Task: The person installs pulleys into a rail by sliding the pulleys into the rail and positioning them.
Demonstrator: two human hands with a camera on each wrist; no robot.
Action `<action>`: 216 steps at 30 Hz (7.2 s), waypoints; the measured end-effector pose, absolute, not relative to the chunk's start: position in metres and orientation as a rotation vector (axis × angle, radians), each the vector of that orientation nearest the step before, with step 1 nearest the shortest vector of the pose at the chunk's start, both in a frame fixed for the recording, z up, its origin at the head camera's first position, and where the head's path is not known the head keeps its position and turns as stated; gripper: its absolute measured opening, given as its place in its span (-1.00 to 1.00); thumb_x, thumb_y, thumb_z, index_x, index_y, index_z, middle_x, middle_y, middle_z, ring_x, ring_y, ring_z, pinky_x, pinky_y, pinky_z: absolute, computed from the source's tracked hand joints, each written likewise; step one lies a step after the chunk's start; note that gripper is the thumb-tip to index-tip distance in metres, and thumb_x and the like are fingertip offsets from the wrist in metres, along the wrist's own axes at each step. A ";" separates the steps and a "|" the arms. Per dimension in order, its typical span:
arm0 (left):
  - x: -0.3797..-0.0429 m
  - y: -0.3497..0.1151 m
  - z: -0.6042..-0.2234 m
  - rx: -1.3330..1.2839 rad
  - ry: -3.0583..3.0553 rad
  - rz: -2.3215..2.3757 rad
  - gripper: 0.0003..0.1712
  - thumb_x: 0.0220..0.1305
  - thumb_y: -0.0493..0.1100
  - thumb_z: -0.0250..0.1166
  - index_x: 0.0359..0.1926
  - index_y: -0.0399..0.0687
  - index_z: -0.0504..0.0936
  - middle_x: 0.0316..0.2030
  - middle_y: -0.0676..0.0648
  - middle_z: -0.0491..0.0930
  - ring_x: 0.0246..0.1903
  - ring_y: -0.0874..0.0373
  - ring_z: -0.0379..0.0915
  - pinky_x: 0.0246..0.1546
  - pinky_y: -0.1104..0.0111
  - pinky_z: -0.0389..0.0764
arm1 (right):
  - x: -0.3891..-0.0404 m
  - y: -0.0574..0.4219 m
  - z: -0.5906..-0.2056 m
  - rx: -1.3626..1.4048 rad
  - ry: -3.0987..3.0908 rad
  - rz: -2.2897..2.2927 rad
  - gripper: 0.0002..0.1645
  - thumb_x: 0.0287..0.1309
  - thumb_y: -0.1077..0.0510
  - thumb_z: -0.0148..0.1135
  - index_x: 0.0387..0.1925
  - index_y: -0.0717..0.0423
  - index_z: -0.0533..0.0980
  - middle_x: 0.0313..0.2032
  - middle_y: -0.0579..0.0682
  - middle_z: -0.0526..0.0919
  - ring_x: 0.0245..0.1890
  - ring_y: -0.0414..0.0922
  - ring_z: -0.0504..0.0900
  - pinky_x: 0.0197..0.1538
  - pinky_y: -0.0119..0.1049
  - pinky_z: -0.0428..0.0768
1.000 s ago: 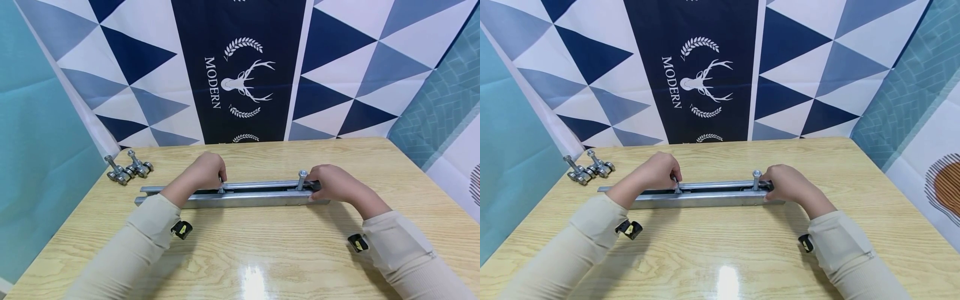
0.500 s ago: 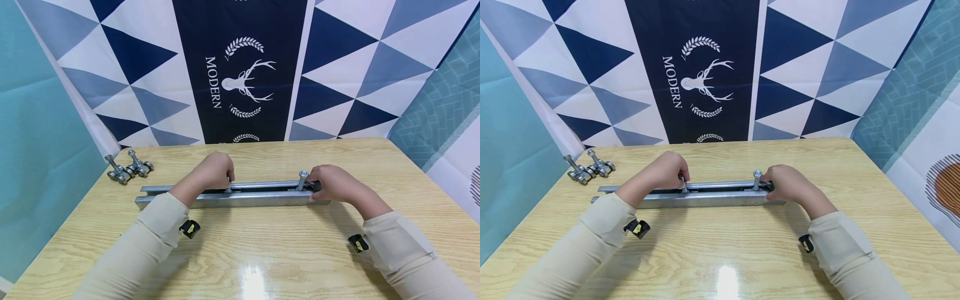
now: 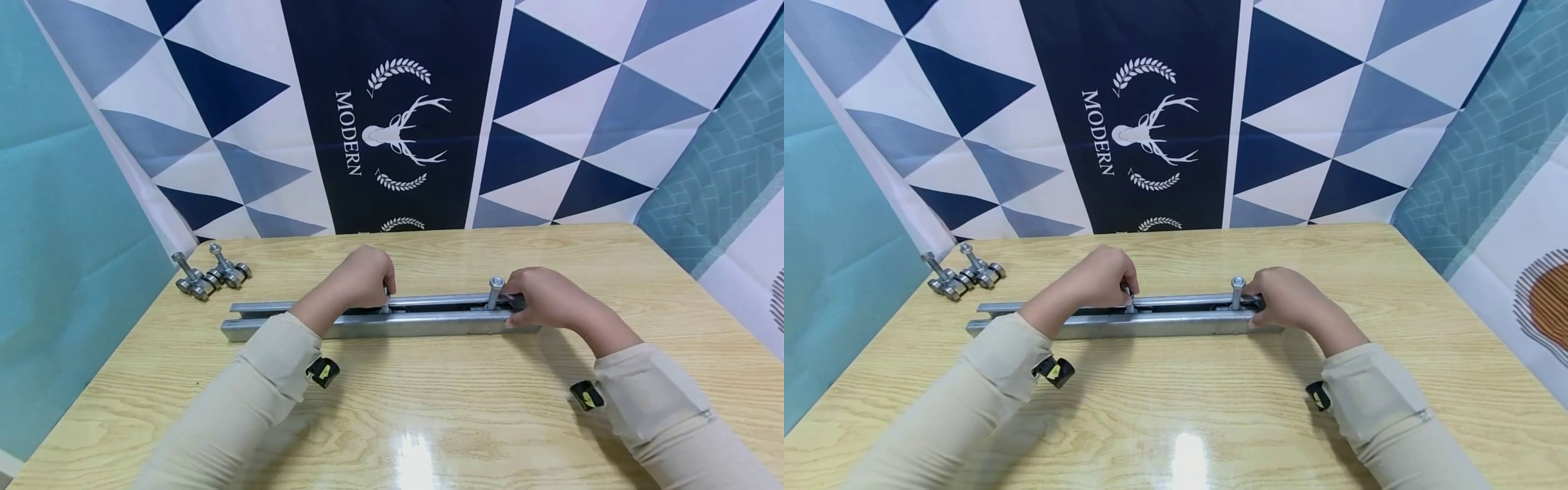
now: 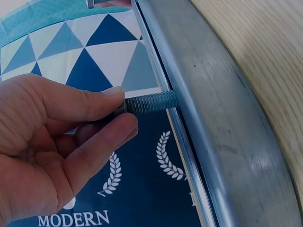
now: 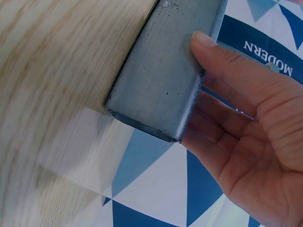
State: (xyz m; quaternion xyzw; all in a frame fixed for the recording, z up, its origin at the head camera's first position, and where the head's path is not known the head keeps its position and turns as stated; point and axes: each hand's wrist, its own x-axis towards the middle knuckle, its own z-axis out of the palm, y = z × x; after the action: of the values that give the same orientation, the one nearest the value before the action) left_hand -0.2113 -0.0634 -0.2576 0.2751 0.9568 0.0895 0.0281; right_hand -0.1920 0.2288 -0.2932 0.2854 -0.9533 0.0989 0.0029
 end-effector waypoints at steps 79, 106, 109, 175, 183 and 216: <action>-0.206 -0.069 -0.264 1.116 2.985 0.894 -0.90 0.04 -0.26 0.27 -0.37 -0.02 0.65 -0.40 0.12 0.53 -0.41 0.37 0.44 -0.41 0.59 0.47 | -0.193 0.228 -0.294 0.886 -3.009 0.303 -0.48 -0.36 0.05 0.47 -0.24 0.22 0.60 -0.31 0.01 0.58 -0.33 -0.07 0.54 -0.38 -0.23 0.48; -0.187 -0.157 -0.276 1.134 3.137 0.567 -0.75 0.12 -0.31 0.19 -0.15 -0.03 0.59 -0.19 0.05 0.48 -0.13 0.18 0.41 -0.14 0.33 0.46 | -0.197 0.230 -0.296 0.908 -2.999 0.302 -0.50 -0.37 0.06 0.48 -0.27 0.19 0.60 -0.34 -0.02 0.57 -0.34 -0.08 0.54 -0.33 -0.19 0.50; -0.187 -0.167 -0.279 1.126 3.183 0.602 -0.76 0.10 -0.30 0.22 -0.16 -0.04 0.58 -0.20 0.04 0.48 -0.18 0.16 0.43 -0.19 0.32 0.48 | -0.197 0.230 -0.295 0.903 -3.004 0.306 -0.51 -0.37 0.06 0.48 -0.28 0.18 0.60 -0.34 -0.02 0.57 -0.36 -0.09 0.54 -0.34 -0.20 0.49; -0.178 -0.307 -0.306 0.163 3.529 0.877 -0.81 0.13 -0.25 0.17 -0.25 -0.25 0.60 -0.35 -0.18 0.48 -0.39 -0.01 0.44 -0.37 0.14 0.43 | -0.197 0.229 -0.295 0.888 -3.025 0.344 -0.45 -0.38 0.01 0.48 -0.25 0.22 0.60 -0.27 0.05 0.59 -0.24 0.03 0.55 -0.26 -0.11 0.51; -0.182 -0.312 -0.307 -0.097 3.480 1.000 -0.75 0.14 -0.22 0.14 -0.21 -0.29 0.58 -0.30 -0.22 0.47 -0.32 -0.07 0.43 -0.35 0.14 0.42 | -0.197 0.229 -0.295 0.888 -3.021 0.339 -0.45 -0.38 0.01 0.48 -0.25 0.22 0.60 -0.26 0.06 0.59 -0.24 0.03 0.55 -0.25 -0.10 0.51; -0.212 -0.349 -0.318 -0.359 3.335 1.194 -0.44 0.10 -0.18 0.21 0.15 -0.23 0.37 0.08 -0.39 0.20 0.01 -0.24 0.27 -0.13 0.07 0.44 | -0.198 0.228 -0.296 0.903 -3.007 0.344 -0.47 -0.39 0.02 0.49 -0.28 0.20 0.61 -0.31 0.00 0.59 -0.28 -0.02 0.56 -0.26 -0.11 0.52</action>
State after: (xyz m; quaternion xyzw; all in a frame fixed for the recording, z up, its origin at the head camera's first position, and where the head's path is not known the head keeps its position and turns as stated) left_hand -0.2122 -0.3495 -0.3179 -0.0986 0.9162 0.3280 -0.2078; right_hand -0.1982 0.2276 -0.2961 0.2858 -0.9520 0.1090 -0.0082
